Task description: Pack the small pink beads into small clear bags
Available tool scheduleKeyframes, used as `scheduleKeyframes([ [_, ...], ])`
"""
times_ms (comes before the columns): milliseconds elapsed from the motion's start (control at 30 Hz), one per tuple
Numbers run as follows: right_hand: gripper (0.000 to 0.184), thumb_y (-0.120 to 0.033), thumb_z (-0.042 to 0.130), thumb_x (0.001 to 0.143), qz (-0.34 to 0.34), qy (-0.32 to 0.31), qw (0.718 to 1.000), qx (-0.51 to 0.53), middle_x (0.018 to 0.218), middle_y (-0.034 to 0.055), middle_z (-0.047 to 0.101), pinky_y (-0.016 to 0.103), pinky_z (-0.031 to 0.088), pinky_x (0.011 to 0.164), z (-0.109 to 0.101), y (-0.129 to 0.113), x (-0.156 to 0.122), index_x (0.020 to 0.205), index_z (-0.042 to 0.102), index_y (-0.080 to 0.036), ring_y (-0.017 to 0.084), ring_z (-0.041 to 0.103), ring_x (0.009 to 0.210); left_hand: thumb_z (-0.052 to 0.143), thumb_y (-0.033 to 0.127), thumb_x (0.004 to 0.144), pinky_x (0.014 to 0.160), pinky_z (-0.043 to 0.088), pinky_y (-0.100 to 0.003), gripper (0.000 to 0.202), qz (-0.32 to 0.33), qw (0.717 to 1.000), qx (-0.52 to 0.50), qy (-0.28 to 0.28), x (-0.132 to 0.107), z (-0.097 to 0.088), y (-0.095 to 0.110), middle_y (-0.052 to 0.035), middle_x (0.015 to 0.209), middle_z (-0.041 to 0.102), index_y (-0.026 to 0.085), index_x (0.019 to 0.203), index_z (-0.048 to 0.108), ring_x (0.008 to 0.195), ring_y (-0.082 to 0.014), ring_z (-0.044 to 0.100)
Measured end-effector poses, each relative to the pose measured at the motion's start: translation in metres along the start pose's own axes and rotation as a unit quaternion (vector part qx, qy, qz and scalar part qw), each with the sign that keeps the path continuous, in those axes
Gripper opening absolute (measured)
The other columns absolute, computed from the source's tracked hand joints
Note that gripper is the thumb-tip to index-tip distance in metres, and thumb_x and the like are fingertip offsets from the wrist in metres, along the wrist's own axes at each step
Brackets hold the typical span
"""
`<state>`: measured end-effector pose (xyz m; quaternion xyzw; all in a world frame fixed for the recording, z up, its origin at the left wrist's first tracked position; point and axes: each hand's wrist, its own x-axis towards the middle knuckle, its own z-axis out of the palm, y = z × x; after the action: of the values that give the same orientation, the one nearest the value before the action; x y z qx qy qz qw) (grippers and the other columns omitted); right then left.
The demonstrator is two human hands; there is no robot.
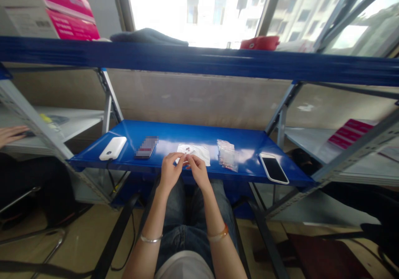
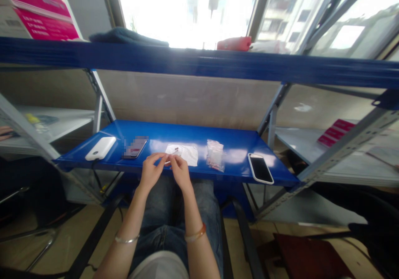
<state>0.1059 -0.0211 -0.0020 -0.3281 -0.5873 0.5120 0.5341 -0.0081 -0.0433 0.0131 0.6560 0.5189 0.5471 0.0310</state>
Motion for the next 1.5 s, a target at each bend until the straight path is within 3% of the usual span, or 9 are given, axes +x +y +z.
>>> scheduleKeyframes([
  [133, 0.03, -0.046, 0.049, 0.081, -0.002, 0.023, 1.0, -0.008, 0.071, 0.0013, 0.06, 0.024, 0.043, 0.052, 0.002, 0.0, -0.001, 0.077, 0.059, -0.018, 0.016, 0.06, 0.065, 0.053, 0.026, 0.085, 0.078, 0.042, -0.033, 0.015, 0.012, 0.999, 0.047, 0.002, -0.003, 0.003, 0.004, -0.0032, 0.081, 0.071, 0.02, 0.076, 0.064, 0.081, -0.0183, 0.064],
  [300, 0.03, -0.042, 0.048, 0.082, -0.042, 0.016, 0.998, -0.044, 0.059, -0.0017, 0.052, 0.024, 0.039, 0.052, 0.006, 0.001, -0.002, 0.065, 0.054, -0.018, 0.012, 0.049, 0.056, 0.052, 0.027, 0.084, 0.073, 0.041, -0.032, 0.017, -0.014, 0.993, 0.095, 0.074, -0.007, 0.01, 0.005, -0.0038, 0.072, 0.067, 0.018, 0.072, 0.059, 0.071, -0.0181, 0.062],
  [433, 0.031, -0.038, 0.048, 0.082, -0.073, 0.041, 0.994, -0.077, 0.054, -0.0036, 0.045, 0.023, 0.034, 0.051, 0.011, 0.001, -0.004, 0.059, 0.048, -0.018, 0.01, 0.04, 0.053, 0.05, 0.028, 0.085, 0.067, 0.041, -0.029, 0.018, -0.044, 0.991, 0.08, 0.1, -0.011, 0.016, 0.005, -0.0033, 0.069, 0.064, 0.018, 0.072, 0.056, 0.067, -0.0171, 0.059],
  [700, 0.026, -0.031, 0.046, 0.079, -0.065, 0.038, 0.99, -0.118, 0.057, -0.002, 0.051, 0.023, 0.036, 0.054, 0.023, 0.0, -0.011, 0.059, 0.053, -0.018, 0.011, 0.045, 0.056, 0.048, 0.036, 0.086, 0.062, 0.042, -0.025, 0.023, -0.108, 0.975, 0.059, 0.186, -0.012, 0.013, -0.001, -0.0033, 0.071, 0.063, 0.017, 0.075, 0.057, 0.066, -0.0146, 0.057],
  [867, 0.024, -0.031, 0.046, 0.078, -0.025, 0.062, 0.99, -0.122, 0.058, -0.0011, 0.056, 0.025, 0.042, 0.06, 0.018, 0.006, -0.008, 0.06, 0.058, -0.018, 0.013, 0.051, 0.059, 0.051, 0.038, 0.085, 0.067, 0.044, -0.027, 0.024, -0.052, 0.989, 0.039, 0.133, -0.008, 0.004, -0.007, -0.0039, 0.074, 0.068, 0.018, 0.078, 0.064, 0.069, -0.0156, 0.061],
  [967, 0.025, -0.036, 0.047, 0.079, -0.015, 0.117, 0.983, -0.138, 0.06, -0.0011, 0.057, 0.025, 0.042, 0.058, 0.01, 0.007, -0.006, 0.062, 0.056, -0.02, 0.014, 0.053, 0.06, 0.053, 0.035, 0.084, 0.074, 0.043, -0.031, 0.021, -0.008, 0.995, 0.053, 0.09, -0.009, 0.007, -0.005, -0.0046, 0.079, 0.071, 0.019, 0.078, 0.067, 0.075, -0.0177, 0.064],
  [1100, 0.017, -0.038, 0.055, 0.077, -0.046, 0.187, 0.963, -0.189, 0.078, 0.0004, 0.061, 0.024, 0.042, 0.055, 0.003, 0.004, -0.006, 0.078, 0.057, -0.021, 0.014, 0.057, 0.063, 0.053, 0.03, 0.085, 0.078, 0.042, -0.033, 0.018, 0.026, 0.995, 0.074, 0.065, -0.013, 0.017, -0.001, -0.004, 0.084, 0.072, 0.02, 0.082, 0.068, 0.082, -0.0183, 0.065],
  [1300, 0.019, -0.036, 0.056, 0.078, -0.052, 0.129, 0.967, -0.212, 0.092, 0.0038, 0.065, 0.028, 0.048, 0.065, 0.0, 0.008, -0.004, 0.085, 0.067, -0.022, 0.015, 0.059, 0.069, 0.053, 0.028, 0.085, 0.077, 0.042, -0.032, 0.017, 0.033, 0.991, 0.089, 0.098, -0.016, 0.023, -0.001, -0.0042, 0.087, 0.072, 0.02, 0.084, 0.068, 0.083, -0.0181, 0.065],
  [1500, 0.032, -0.041, 0.058, 0.076, -0.025, 0.133, 0.984, -0.112, 0.1, 0.0078, 0.068, 0.032, 0.051, 0.067, -0.009, 0.027, 0.005, 0.097, 0.068, -0.019, 0.017, 0.06, 0.072, 0.055, 0.028, 0.084, 0.078, 0.043, -0.033, 0.015, 0.05, 0.995, 0.065, 0.054, -0.014, 0.022, -0.002, -0.0034, 0.088, 0.072, 0.021, 0.081, 0.068, 0.084, -0.0176, 0.064],
])
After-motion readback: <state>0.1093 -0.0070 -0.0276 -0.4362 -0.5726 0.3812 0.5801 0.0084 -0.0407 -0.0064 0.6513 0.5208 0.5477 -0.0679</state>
